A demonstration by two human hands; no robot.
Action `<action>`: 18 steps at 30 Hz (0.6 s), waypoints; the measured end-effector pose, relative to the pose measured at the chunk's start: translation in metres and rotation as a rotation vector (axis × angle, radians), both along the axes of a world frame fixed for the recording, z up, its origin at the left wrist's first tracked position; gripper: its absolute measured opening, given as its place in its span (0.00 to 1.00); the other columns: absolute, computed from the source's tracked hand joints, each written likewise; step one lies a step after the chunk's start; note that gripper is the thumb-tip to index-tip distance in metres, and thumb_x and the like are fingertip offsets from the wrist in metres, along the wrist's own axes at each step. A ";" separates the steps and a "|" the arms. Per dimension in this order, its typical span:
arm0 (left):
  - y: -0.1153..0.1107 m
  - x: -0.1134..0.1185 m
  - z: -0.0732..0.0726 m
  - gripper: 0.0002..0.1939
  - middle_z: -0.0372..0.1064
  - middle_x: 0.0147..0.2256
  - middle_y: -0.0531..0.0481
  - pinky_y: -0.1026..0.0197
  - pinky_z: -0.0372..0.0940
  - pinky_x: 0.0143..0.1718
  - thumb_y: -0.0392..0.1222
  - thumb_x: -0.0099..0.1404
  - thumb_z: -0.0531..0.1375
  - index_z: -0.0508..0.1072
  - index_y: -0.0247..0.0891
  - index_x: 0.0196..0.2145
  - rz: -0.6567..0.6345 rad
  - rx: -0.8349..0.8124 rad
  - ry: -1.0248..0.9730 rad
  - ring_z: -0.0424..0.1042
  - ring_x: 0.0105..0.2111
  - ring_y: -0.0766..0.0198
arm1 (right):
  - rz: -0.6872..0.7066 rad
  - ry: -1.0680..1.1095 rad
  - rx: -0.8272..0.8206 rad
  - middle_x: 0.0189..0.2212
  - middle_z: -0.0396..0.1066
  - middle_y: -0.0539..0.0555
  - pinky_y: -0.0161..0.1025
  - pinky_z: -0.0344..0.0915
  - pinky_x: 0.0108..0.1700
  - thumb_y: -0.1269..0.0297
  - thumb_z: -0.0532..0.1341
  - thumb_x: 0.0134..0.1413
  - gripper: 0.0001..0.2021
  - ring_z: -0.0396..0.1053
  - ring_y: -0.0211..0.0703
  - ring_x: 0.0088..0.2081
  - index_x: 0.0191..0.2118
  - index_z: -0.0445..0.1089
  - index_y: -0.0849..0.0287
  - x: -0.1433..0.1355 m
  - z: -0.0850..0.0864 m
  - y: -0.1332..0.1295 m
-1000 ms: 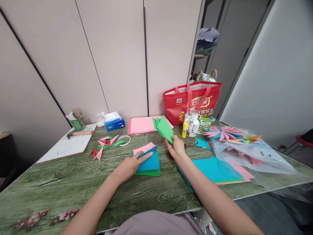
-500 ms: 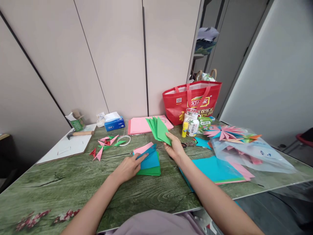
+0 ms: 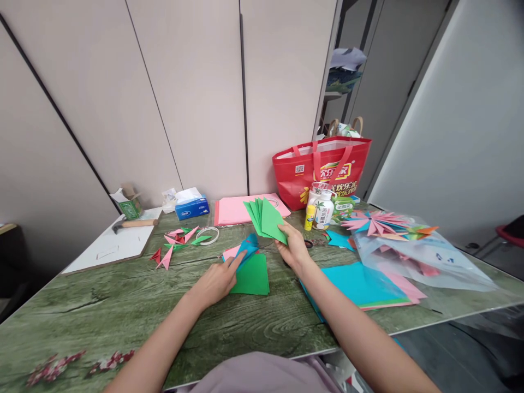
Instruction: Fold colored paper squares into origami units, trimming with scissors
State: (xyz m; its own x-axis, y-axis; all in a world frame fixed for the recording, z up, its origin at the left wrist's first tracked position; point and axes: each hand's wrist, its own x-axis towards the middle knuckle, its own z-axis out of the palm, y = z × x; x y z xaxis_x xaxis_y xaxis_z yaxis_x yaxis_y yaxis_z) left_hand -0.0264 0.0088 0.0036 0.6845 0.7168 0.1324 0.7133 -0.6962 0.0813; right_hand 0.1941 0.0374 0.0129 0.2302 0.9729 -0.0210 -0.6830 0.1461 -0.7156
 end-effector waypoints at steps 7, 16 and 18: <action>0.012 -0.007 -0.009 0.29 0.66 0.44 0.44 0.59 0.59 0.44 0.32 0.62 0.43 0.41 0.39 0.60 0.057 0.122 -0.455 0.65 0.44 0.61 | -0.093 -0.101 -0.042 0.23 0.67 0.46 0.24 0.55 0.12 0.73 0.56 0.37 0.19 0.62 0.30 0.17 0.42 0.62 0.58 0.001 0.002 -0.001; 0.016 -0.024 0.000 0.25 0.66 0.44 0.42 0.63 0.63 0.34 0.30 0.60 0.46 0.56 0.38 0.56 0.379 0.598 -0.605 0.69 0.33 0.63 | 0.162 -0.711 -0.172 0.48 0.61 0.61 0.35 0.64 0.15 0.73 0.53 0.38 0.33 0.65 0.34 0.20 0.56 0.50 0.60 -0.020 -0.008 -0.013; 0.012 -0.022 0.001 0.24 0.63 0.48 0.40 0.63 0.63 0.33 0.31 0.60 0.47 0.58 0.39 0.55 0.324 0.643 -0.490 0.70 0.34 0.62 | 0.242 -0.802 -0.148 0.51 0.57 0.63 0.35 0.65 0.18 0.72 0.52 0.42 0.34 0.67 0.36 0.23 0.58 0.43 0.61 -0.026 -0.013 -0.018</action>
